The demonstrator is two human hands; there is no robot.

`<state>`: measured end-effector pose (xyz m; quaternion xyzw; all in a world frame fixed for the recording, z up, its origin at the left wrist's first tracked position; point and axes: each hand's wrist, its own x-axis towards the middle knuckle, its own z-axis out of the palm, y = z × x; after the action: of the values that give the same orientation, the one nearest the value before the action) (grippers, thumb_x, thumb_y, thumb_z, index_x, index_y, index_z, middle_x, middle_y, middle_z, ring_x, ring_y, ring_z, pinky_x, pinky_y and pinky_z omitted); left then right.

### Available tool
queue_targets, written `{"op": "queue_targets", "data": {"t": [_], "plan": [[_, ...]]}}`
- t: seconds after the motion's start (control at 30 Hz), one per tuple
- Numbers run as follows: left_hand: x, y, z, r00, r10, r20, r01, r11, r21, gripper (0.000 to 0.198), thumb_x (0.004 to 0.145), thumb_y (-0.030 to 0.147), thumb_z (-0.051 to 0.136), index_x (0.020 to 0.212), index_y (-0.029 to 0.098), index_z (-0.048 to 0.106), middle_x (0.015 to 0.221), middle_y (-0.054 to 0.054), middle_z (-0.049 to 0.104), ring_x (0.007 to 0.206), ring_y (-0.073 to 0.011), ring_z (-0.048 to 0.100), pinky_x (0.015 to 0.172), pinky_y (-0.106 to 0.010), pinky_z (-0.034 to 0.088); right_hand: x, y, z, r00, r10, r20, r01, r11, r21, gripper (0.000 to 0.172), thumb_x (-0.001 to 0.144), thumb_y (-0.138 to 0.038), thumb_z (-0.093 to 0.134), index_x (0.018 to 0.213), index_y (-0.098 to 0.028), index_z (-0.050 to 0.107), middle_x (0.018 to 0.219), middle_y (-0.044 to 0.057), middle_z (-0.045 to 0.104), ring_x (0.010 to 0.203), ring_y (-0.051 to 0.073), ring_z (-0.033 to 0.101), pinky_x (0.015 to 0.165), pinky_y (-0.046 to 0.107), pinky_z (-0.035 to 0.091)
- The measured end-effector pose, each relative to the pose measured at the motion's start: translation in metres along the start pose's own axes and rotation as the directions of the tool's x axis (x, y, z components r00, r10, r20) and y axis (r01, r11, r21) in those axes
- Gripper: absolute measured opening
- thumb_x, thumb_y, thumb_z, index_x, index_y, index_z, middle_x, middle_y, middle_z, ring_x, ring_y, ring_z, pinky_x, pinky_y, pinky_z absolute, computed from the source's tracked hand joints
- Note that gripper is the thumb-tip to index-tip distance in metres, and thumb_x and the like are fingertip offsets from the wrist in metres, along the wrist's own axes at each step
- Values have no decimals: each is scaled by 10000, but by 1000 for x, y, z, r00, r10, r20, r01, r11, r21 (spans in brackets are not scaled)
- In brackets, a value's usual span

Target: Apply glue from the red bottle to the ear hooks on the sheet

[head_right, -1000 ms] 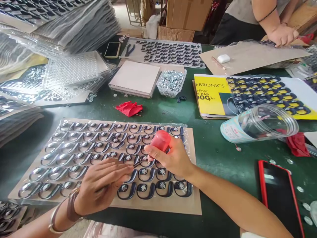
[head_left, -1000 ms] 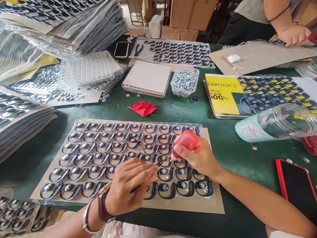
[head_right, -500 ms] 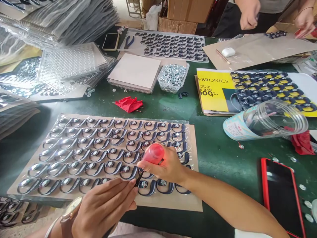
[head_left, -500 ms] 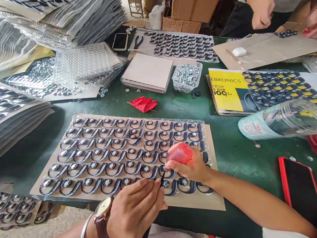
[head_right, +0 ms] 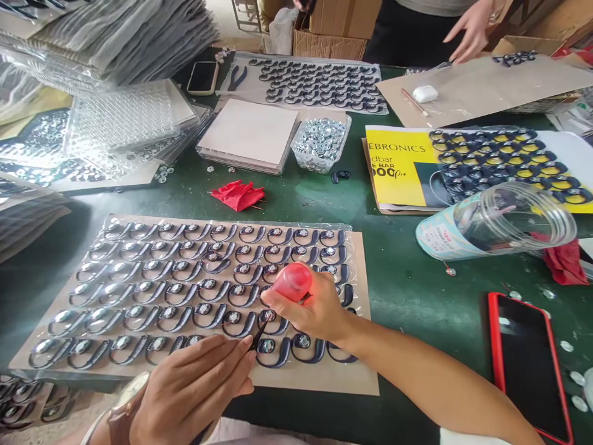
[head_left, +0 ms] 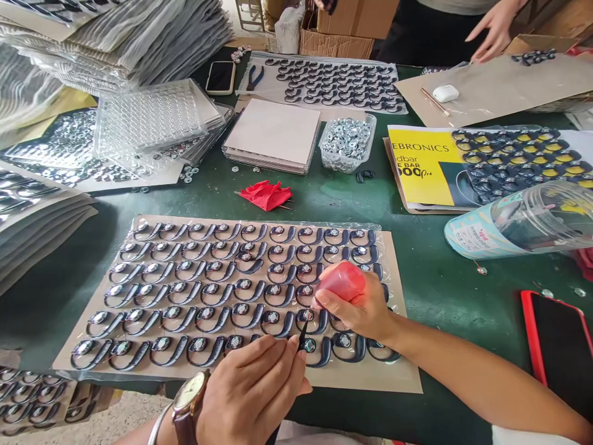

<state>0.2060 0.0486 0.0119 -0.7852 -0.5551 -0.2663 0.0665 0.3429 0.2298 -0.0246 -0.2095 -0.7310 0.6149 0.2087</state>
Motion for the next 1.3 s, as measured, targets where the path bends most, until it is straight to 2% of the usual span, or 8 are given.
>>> {"op": "queue_targets", "data": {"t": [0.33,0.5,0.6,0.9,1.07,1.17,1.3], "plan": [[-3,-1,0,1000,-12,16,12,999,-51,164,919,147,606,998,45,707,976,-105,755,934,-214,729,893,-316,589,1,3,1,1000,16,7,-16,998,-60,216,850,-407,711,867,-201,650,634,2,680,557,146,625,586,267,550],[-2,-3,-1,1000,-24,15,25,996,-86,164,923,134,590,996,38,700,966,-109,755,922,-217,728,853,-327,584,4,-2,-1,1000,-31,-5,30,992,-121,258,870,-398,678,721,-188,663,669,22,672,585,145,618,601,278,539],[0,-5,-1,999,-54,10,54,991,-125,169,931,126,568,996,35,695,944,-107,756,893,-214,731,812,-341,579,4,-5,-4,1000,-28,-3,27,991,-131,260,886,-366,654,704,-181,658,626,14,656,561,137,607,578,269,532],[9,-13,-6,993,-118,15,118,962,-245,191,893,103,537,1014,63,679,913,-91,759,802,-181,736,763,-307,604,-1,0,-5,1000,-12,11,12,1000,7,168,884,-332,665,791,-193,645,606,8,674,554,148,643,555,265,555],[5,-18,-5,988,-154,35,157,937,-312,243,839,54,548,1052,65,665,946,-112,750,799,-186,724,740,-316,603,0,-1,-4,999,-22,25,22,1000,-8,186,867,-351,686,781,-192,644,609,9,672,541,145,638,537,258,547],[3,-21,-4,978,-203,38,202,905,-375,260,825,23,564,1063,75,656,942,-99,747,788,-167,713,718,-299,579,0,-2,-4,997,-63,55,65,997,-38,190,864,-357,690,772,-196,645,625,3,669,530,134,621,533,251,535],[6,-25,-4,962,-271,36,261,872,-415,242,829,15,576,1041,101,653,867,-55,745,722,-137,702,684,-271,553,-1,-1,-3,980,-189,66,194,978,-82,193,838,-374,728,810,-199,652,704,3,684,563,123,627,561,236,535]]}}
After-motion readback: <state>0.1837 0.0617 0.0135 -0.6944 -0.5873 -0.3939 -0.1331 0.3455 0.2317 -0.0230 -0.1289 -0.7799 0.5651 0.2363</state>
